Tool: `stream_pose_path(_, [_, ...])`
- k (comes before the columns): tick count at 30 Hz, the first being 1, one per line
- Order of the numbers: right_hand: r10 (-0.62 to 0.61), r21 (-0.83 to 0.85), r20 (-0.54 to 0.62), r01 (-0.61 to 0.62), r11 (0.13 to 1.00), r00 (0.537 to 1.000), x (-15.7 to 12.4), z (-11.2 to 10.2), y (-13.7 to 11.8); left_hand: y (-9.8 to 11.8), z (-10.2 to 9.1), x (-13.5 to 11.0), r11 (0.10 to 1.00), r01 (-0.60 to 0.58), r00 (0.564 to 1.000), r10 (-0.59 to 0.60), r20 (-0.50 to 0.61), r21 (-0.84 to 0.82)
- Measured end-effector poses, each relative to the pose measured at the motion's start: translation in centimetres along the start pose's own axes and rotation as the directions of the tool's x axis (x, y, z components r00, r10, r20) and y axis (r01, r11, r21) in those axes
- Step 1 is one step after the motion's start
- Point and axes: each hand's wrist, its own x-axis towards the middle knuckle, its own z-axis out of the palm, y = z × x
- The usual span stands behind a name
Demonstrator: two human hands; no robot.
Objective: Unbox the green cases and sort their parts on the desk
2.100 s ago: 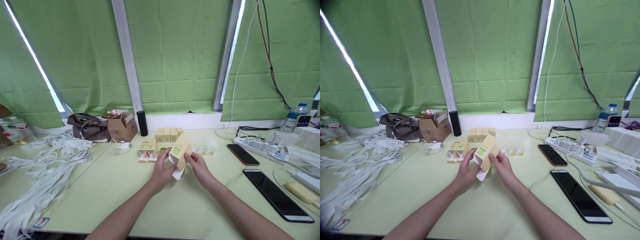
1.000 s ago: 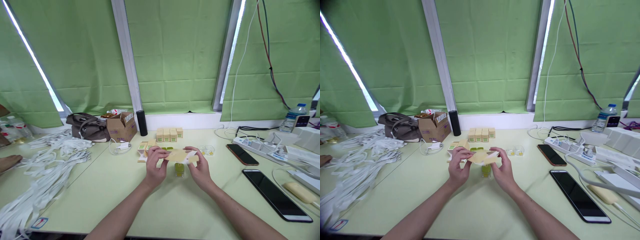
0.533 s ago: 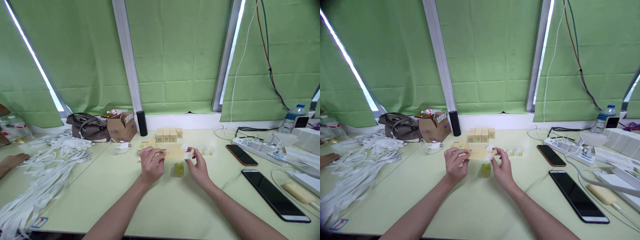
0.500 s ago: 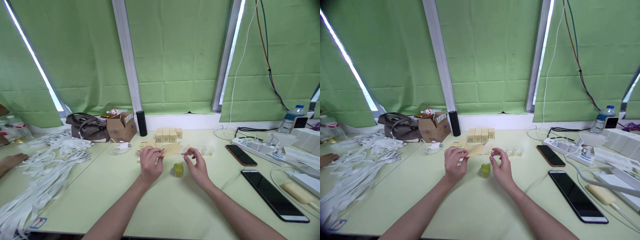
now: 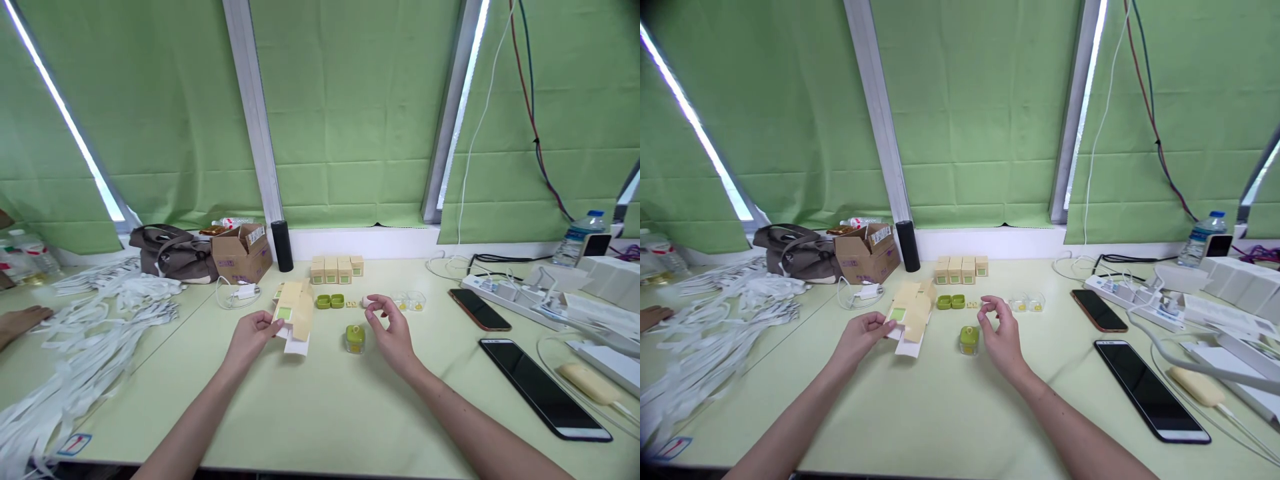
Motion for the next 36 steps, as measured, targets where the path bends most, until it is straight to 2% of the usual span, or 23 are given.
stream_pose_path(3, [-0.001, -0.013, 0.017, 0.001, 1.0, 1.0, -0.1, 0.1, 0.0, -1.8, -0.5, -1.2, 0.992, 0.047, 0.999, -0.05, 0.021, 0.113])
stream_pose_path(6, [0.004, -0.023, 0.035, -0.003, 1.0, 0.999, -0.3, 0.1, -0.2, -2.7, -0.6, -2.0, 0.956, 0.014, 1.0, -0.017, 0.007, 0.294])
stream_pose_path(9, [0.017, -0.029, 0.04, -0.016, 0.999, 0.999, -0.3, 0.1, -0.2, -2.5, -0.6, -2.5, 0.866, 0.011, 1.0, -0.012, -0.001, 0.499])
stream_pose_path(12, [0.022, -0.036, 0.043, -0.021, 0.999, 0.999, -0.3, 0.2, -0.2, -1.7, -0.5, -2.8, 0.784, 0.003, 1.0, -0.021, 0.021, 0.621])
stream_pose_path(16, [0.019, -0.036, 0.054, -0.017, 0.999, 0.998, -0.3, 0.2, 0.0, -0.7, -0.6, -3.3, 0.706, -0.048, 0.999, 0.031, 0.037, 0.707])
stream_pose_path(23, [0.013, -0.039, 0.08, -0.01, 0.999, 0.997, -0.3, 0.2, 0.2, 0.1, -1.0, -3.9, 0.646, -0.098, 0.994, 0.095, 0.048, 0.757])
stream_pose_path(27, [0.031, -0.053, 0.092, -0.026, 0.998, 0.995, -0.1, 0.1, 0.4, 0.8, -1.0, -4.0, 0.61, -0.17, 0.962, 0.271, -0.003, 0.774])
stream_pose_path(30, [0.052, -0.065, 0.147, -0.043, 0.997, 0.988, 0.4, -0.3, 0.8, 1.6, 0.2, -4.4, 0.646, -0.301, 0.902, 0.431, -0.01, 0.702])
stream_pose_path(32, [0.087, -0.078, 0.227, -0.071, 0.994, 0.97, 0.8, -0.8, 1.0, 2.2, 1.9, -4.7, 0.654, -0.419, 0.862, 0.505, 0.05, 0.63])
stream_pose_path(34, [0.147, -0.101, 0.347, -0.119, 0.988, 0.926, 1.1, -1.4, 1.1, 2.7, 4.2, -5.0, 0.646, -0.529, 0.823, 0.549, 0.147, 0.55])
stream_pose_path(36, [0.201, -0.13, 0.469, -0.158, 0.979, 0.86, 1.1, -1.7, 1.1, 3.0, 6.5, -4.9, 0.633, -0.591, 0.794, 0.566, 0.223, 0.499])
